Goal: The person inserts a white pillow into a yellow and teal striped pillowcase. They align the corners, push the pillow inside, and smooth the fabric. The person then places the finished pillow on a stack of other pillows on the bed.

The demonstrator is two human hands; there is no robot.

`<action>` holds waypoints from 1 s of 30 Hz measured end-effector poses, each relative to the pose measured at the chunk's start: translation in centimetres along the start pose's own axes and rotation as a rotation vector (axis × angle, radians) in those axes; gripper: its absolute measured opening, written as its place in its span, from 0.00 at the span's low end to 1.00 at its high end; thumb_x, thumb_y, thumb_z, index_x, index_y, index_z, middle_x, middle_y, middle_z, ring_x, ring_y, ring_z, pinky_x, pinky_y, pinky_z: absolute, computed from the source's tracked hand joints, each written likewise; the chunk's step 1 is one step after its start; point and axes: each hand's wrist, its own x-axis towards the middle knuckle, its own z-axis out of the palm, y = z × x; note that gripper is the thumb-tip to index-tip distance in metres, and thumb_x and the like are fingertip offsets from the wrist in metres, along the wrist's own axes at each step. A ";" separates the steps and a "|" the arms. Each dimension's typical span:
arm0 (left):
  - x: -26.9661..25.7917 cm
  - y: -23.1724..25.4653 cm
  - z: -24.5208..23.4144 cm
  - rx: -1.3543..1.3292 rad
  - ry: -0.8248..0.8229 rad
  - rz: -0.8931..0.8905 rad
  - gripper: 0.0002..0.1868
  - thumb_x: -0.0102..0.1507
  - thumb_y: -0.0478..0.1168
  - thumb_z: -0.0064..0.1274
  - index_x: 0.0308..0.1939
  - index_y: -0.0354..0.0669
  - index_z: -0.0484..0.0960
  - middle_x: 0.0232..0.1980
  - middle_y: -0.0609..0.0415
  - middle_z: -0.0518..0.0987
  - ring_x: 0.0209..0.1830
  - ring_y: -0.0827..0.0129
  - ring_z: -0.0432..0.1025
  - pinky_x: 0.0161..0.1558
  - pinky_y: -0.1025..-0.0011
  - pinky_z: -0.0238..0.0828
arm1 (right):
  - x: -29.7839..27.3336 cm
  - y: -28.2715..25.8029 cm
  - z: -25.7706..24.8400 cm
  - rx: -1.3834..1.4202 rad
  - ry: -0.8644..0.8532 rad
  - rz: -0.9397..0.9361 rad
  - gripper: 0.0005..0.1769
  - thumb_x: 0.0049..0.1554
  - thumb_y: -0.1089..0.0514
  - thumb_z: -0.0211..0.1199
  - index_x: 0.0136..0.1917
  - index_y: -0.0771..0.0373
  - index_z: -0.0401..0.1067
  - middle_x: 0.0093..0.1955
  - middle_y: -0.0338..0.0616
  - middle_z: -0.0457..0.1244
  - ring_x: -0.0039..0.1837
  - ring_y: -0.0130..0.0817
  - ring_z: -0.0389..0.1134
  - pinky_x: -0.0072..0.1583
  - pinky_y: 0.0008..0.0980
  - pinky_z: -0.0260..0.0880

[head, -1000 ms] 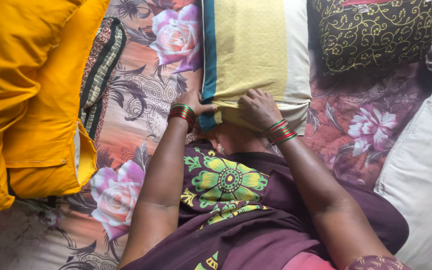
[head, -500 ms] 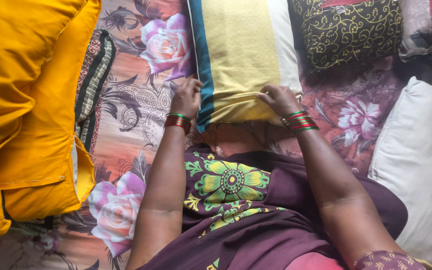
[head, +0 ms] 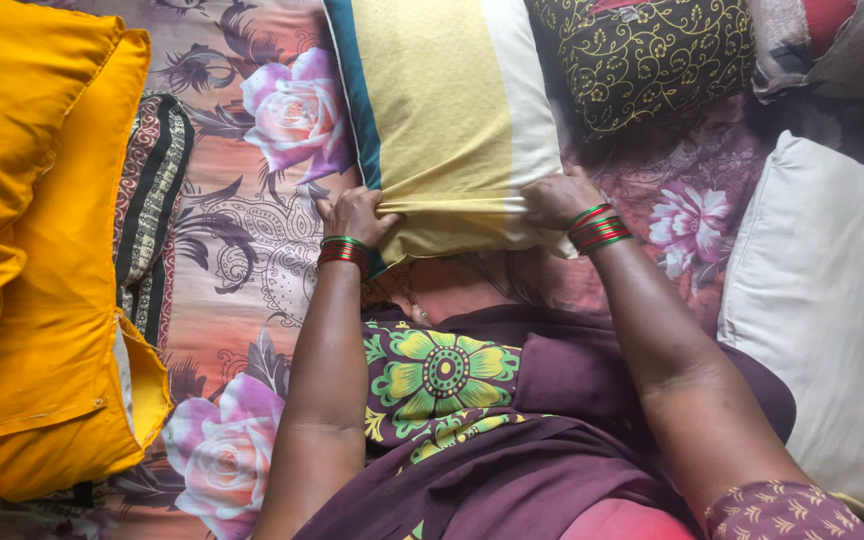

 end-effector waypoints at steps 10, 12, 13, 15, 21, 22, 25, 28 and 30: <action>-0.2 4.2 2.3 0.073 0.218 0.349 0.29 0.52 0.48 0.67 0.58 0.60 0.77 0.56 0.55 0.73 0.63 0.59 0.64 0.62 0.49 0.56 | -1.2 6.1 2.8 0.454 0.589 0.336 0.08 0.59 0.51 0.64 0.47 0.55 0.76 0.52 0.45 0.67 0.51 0.47 0.71 0.52 0.48 0.70; -0.2 6.0 3.2 0.061 0.231 0.464 0.29 0.53 0.50 0.67 0.58 0.59 0.76 0.56 0.56 0.73 0.64 0.60 0.65 0.62 0.48 0.56 | -1.8 6.9 4.2 0.527 0.358 0.422 0.12 0.58 0.46 0.65 0.49 0.55 0.75 0.48 0.45 0.69 0.50 0.46 0.73 0.52 0.47 0.71; -0.1 7.0 3.9 0.054 0.236 0.522 0.29 0.54 0.51 0.66 0.58 0.59 0.76 0.56 0.56 0.73 0.64 0.61 0.65 0.62 0.48 0.56 | -2.1 7.4 5.5 0.562 0.240 0.463 0.15 0.58 0.44 0.65 0.50 0.55 0.75 0.46 0.44 0.71 0.50 0.46 0.73 0.52 0.47 0.71; 0.2 9.2 5.4 0.030 0.258 0.572 0.31 0.54 0.51 0.66 0.61 0.56 0.76 0.59 0.55 0.73 0.63 0.60 0.65 0.61 0.49 0.57 | -2.6 8.4 8.9 0.589 0.175 0.365 0.15 0.61 0.44 0.61 0.51 0.55 0.79 0.46 0.47 0.71 0.50 0.46 0.73 0.52 0.45 0.71; 3.1 16.9 9.4 -0.002 0.073 0.432 0.25 0.62 0.55 0.60 0.60 0.52 0.78 0.54 0.54 0.80 0.60 0.58 0.71 0.61 0.53 0.62 | -2.5 9.3 19.2 1.196 0.046 0.389 0.26 0.63 0.40 0.59 0.45 0.67 0.77 0.37 0.45 0.70 0.40 0.31 0.72 0.44 0.34 0.73; 3.8 18.1 9.8 0.004 0.005 0.361 0.23 0.63 0.57 0.59 0.56 0.51 0.80 0.52 0.55 0.82 0.59 0.56 0.72 0.60 0.53 0.64 | -2.3 9.3 20.5 1.265 -0.001 0.382 0.26 0.62 0.40 0.61 0.44 0.68 0.76 0.37 0.43 0.69 0.39 0.30 0.71 0.43 0.32 0.73; 5.9 21.0 10.4 0.037 -0.281 0.197 0.27 0.63 0.64 0.57 0.53 0.49 0.84 0.49 0.46 0.83 0.54 0.52 0.77 0.56 0.54 0.70 | -1.8 9.9 22.5 1.288 -0.047 0.231 0.24 0.61 0.42 0.64 0.43 0.68 0.77 0.36 0.41 0.69 0.39 0.26 0.69 0.42 0.29 0.69; 7.5 22.5 11.5 -0.199 -0.270 0.268 0.24 0.56 0.57 0.60 0.56 0.64 0.83 0.45 0.42 0.83 0.47 0.48 0.78 0.50 0.53 0.73 | -1.6 10.6 21.4 1.321 -0.039 0.157 0.22 0.61 0.44 0.63 0.43 0.68 0.76 0.35 0.38 0.67 0.38 0.24 0.67 0.41 0.29 0.67; 8.7 24.0 13.0 -0.205 -0.334 0.255 0.20 0.57 0.56 0.60 0.50 0.57 0.85 0.46 0.42 0.83 0.48 0.48 0.78 0.52 0.54 0.73 | -2.2 10.9 19.3 1.251 -0.015 0.162 0.22 0.62 0.45 0.62 0.42 0.67 0.76 0.34 0.37 0.67 0.37 0.25 0.66 0.41 0.30 0.67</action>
